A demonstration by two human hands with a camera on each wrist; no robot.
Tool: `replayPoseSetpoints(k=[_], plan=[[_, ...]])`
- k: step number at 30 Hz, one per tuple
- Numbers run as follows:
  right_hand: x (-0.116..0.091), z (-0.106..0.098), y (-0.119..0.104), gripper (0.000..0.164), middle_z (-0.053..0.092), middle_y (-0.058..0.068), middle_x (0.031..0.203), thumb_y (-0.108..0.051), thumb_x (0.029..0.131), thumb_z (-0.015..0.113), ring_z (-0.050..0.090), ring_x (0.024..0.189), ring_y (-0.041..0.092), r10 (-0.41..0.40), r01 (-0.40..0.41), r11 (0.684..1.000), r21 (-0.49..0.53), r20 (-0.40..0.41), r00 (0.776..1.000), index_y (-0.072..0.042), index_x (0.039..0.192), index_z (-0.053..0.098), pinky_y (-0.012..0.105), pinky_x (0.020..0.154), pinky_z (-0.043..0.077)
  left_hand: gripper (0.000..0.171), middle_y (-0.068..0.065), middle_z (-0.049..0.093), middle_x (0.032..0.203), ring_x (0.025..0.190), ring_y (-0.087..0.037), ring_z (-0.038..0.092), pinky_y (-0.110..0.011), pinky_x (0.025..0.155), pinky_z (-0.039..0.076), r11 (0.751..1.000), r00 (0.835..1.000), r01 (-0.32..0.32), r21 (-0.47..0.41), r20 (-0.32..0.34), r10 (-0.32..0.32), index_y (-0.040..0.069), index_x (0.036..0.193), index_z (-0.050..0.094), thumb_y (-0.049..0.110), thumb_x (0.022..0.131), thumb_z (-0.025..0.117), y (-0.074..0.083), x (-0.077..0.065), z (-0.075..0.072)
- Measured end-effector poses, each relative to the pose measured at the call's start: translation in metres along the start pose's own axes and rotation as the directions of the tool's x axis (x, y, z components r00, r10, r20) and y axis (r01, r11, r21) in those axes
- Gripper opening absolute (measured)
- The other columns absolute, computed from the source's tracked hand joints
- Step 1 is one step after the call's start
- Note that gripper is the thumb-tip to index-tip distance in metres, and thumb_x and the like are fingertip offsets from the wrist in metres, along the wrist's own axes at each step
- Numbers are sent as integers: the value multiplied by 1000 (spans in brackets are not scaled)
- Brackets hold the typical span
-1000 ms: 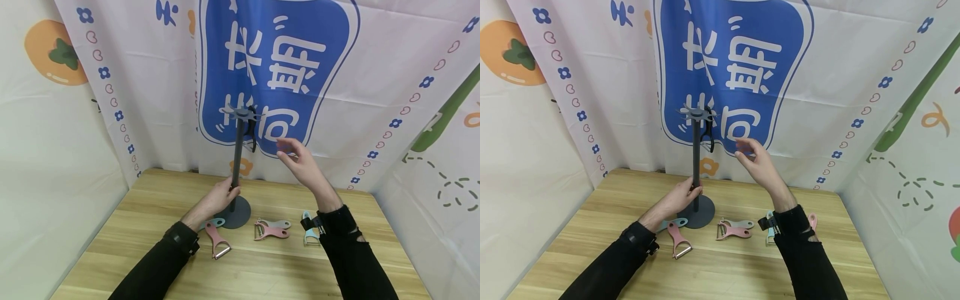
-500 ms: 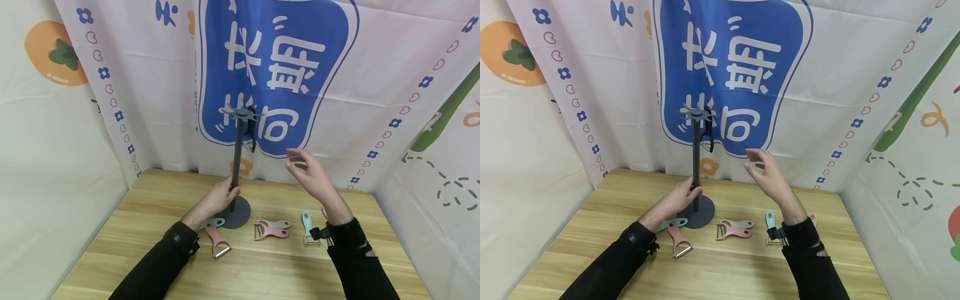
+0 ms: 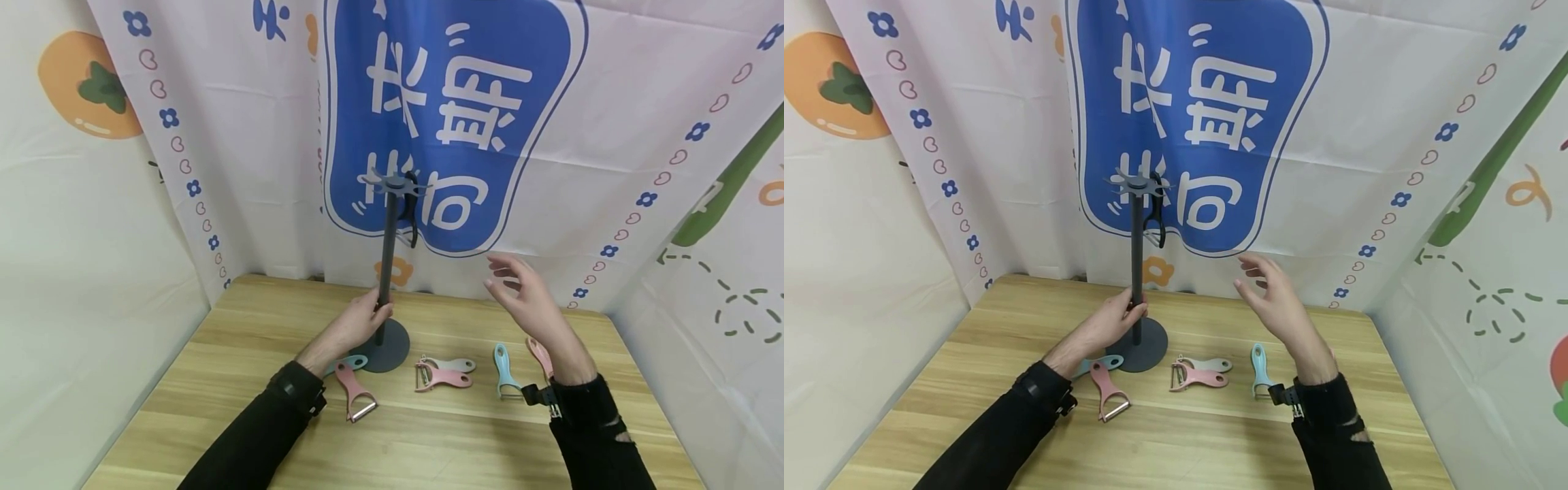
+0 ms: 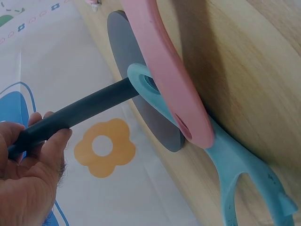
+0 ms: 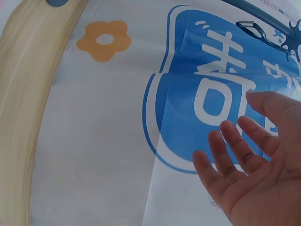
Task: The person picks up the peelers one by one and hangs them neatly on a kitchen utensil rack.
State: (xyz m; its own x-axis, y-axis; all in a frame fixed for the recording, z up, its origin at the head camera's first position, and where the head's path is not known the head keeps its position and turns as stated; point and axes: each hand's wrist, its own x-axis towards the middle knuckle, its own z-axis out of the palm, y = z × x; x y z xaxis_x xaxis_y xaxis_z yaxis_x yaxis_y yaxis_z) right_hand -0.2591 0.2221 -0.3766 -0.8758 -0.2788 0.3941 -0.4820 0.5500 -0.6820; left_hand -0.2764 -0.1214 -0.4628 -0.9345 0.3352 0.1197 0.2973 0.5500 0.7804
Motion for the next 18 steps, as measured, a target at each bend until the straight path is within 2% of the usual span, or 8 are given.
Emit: replayPoseSetpoints(k=[5, 12, 18], plan=[[-9, -4, 6, 52, 55, 18, 140, -27, 104, 64, 53, 128, 38, 16, -16, 999, -33, -8, 1000, -4, 149, 50, 60, 109, 42, 22, -10, 67, 106, 96, -18, 64, -44, 84, 53, 1000, 1000, 4, -14, 0, -4, 7, 121, 59, 25, 110, 53, 0, 0, 0], [-20, -8, 15, 54, 54, 20, 141, -26, 104, 64, 53, 128, 39, 50, -51, 997, -64, -26, 998, -2, 150, 48, 61, 107, 43, 11, -10, 69, 106, 96, -18, 65, -43, 82, 54, 1000, 1000, 5, -4, -8, -5, 15, 114, 57, 25, 109, 53, -1, 2, 1], [-27, -11, 28, 53, 53, 22, 142, -21, 103, 65, 53, 126, 41, 54, -57, 996, -66, -48, 997, -1, 149, 48, 61, 106, 44, 14, -13, 70, 111, 100, -17, 66, -44, 86, 55, 1000, 1000, 12, 5, -3, -12, 16, 115, 58, 28, 109, 53, -2, 2, 1]])
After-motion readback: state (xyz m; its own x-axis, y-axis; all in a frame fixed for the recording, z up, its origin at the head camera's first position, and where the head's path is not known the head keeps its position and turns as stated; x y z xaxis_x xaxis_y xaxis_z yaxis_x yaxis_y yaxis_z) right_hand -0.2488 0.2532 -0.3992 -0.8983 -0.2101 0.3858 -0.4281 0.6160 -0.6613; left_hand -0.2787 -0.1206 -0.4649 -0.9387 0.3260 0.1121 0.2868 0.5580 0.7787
